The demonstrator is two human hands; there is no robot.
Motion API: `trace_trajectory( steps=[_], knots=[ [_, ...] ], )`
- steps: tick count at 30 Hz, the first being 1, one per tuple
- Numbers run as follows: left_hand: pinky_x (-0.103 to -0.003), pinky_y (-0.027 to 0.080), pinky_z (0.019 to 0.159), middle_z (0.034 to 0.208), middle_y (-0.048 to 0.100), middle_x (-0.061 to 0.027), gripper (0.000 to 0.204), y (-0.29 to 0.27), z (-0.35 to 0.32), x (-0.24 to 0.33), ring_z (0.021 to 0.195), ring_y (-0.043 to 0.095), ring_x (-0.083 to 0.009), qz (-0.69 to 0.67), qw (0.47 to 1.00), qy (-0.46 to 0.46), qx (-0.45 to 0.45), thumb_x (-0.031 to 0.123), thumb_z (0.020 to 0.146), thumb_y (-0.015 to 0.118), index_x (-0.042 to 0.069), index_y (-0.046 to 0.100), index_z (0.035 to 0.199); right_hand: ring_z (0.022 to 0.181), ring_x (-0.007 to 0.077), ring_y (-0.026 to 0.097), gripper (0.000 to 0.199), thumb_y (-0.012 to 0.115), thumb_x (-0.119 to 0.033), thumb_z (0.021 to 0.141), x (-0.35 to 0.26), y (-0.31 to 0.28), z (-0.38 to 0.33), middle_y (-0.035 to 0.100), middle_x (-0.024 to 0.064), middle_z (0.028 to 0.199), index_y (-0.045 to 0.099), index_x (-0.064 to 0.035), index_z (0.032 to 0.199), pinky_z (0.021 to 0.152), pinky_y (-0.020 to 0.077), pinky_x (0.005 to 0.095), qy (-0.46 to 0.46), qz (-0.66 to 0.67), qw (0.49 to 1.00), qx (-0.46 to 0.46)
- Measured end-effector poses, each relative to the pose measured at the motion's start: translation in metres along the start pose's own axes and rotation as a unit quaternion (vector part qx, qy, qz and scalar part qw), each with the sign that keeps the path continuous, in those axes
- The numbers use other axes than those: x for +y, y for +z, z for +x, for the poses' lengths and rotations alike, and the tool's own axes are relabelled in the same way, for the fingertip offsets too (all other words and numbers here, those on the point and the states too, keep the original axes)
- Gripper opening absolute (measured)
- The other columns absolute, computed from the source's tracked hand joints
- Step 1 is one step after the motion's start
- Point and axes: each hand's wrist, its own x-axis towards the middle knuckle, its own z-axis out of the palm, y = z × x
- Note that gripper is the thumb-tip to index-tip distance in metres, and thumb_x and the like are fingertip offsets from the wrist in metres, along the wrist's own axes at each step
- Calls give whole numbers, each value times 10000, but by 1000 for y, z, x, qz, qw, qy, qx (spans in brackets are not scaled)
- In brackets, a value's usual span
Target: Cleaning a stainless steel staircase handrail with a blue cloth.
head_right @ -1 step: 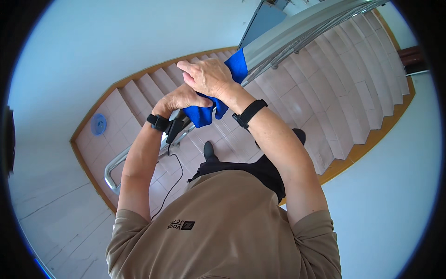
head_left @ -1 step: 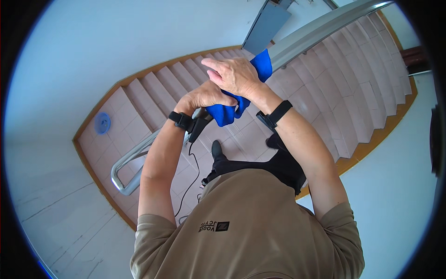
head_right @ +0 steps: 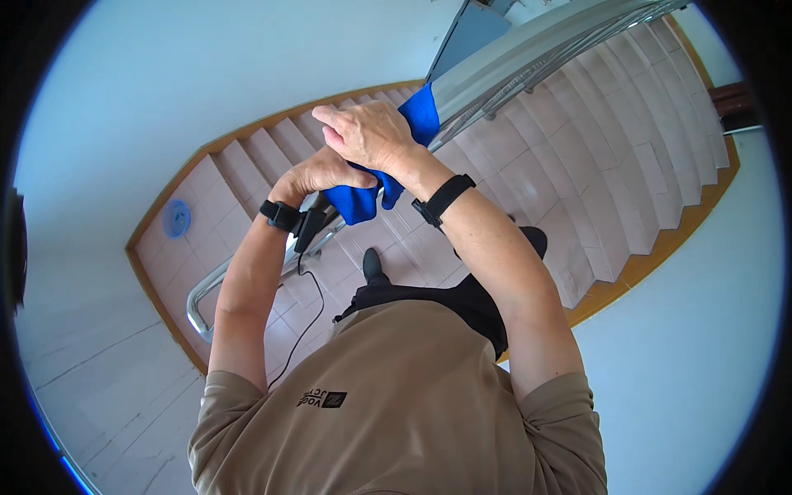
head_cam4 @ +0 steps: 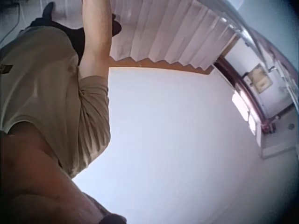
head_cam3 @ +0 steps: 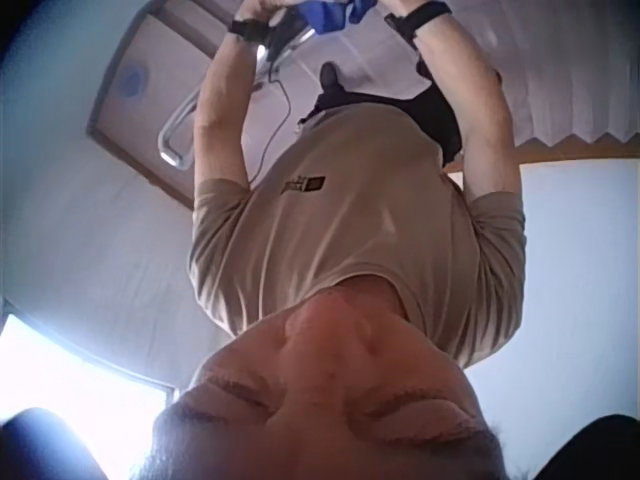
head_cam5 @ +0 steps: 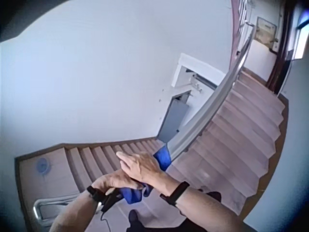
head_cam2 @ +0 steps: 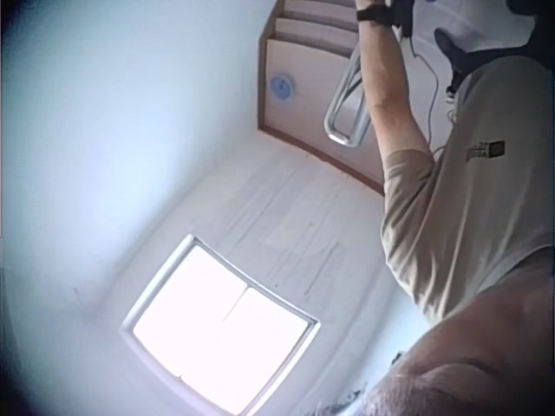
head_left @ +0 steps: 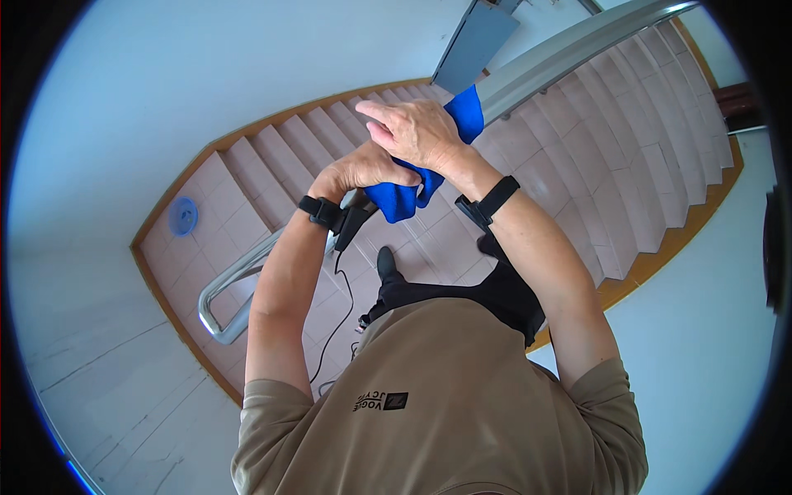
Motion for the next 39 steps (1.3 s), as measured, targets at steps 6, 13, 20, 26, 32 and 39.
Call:
trace_trajectory(
  steps=[6,13,20,26,32,39],
  knots=[
    [-368,481,1029,1224,686,-91,618,-10,-12,-24,1151,610,-201,-124,988,97,10,353,777,881,32,656,1255,955,311,692,433,710,-73,848,-17,2,-25,706,115,1082,654,-122,1274,799,571,413,-100,177,958,201],
    [-422,522,974,1149,693,-209,841,33,-36,28,1072,670,-362,175,957,-77,218,279,641,855,1,540,1369,877,274,707,472,653,79,821,30,-8,-183,696,121,1023,648,-51,1275,761,590,354,27,238,947,214],
    [-521,479,1008,1348,534,-288,996,78,6,32,1195,569,-452,452,803,84,380,158,627,865,-71,365,1458,783,192,693,451,637,82,873,61,20,-238,696,107,946,616,-34,1309,699,565,280,271,293,893,207],
    [-522,466,1046,1371,506,-302,1002,73,65,88,1230,547,-469,469,808,129,332,163,659,841,-82,321,1480,693,203,667,418,634,48,887,59,35,-249,690,86,933,628,-62,1290,657,545,287,283,318,887,180],
    [-494,506,1011,1341,507,-311,989,68,142,154,1221,544,-483,482,800,177,312,185,681,830,-126,302,1458,804,310,694,375,621,-20,903,58,35,-259,700,123,990,610,-89,1272,694,561,385,295,327,879,183],
    [-452,538,984,1260,571,-262,1001,65,235,250,1199,590,-422,516,794,154,284,293,722,854,-132,303,1440,833,330,697,334,616,-62,918,55,40,-268,708,133,1028,621,-84,1251,705,563,403,326,303,871,208]
  ],
)
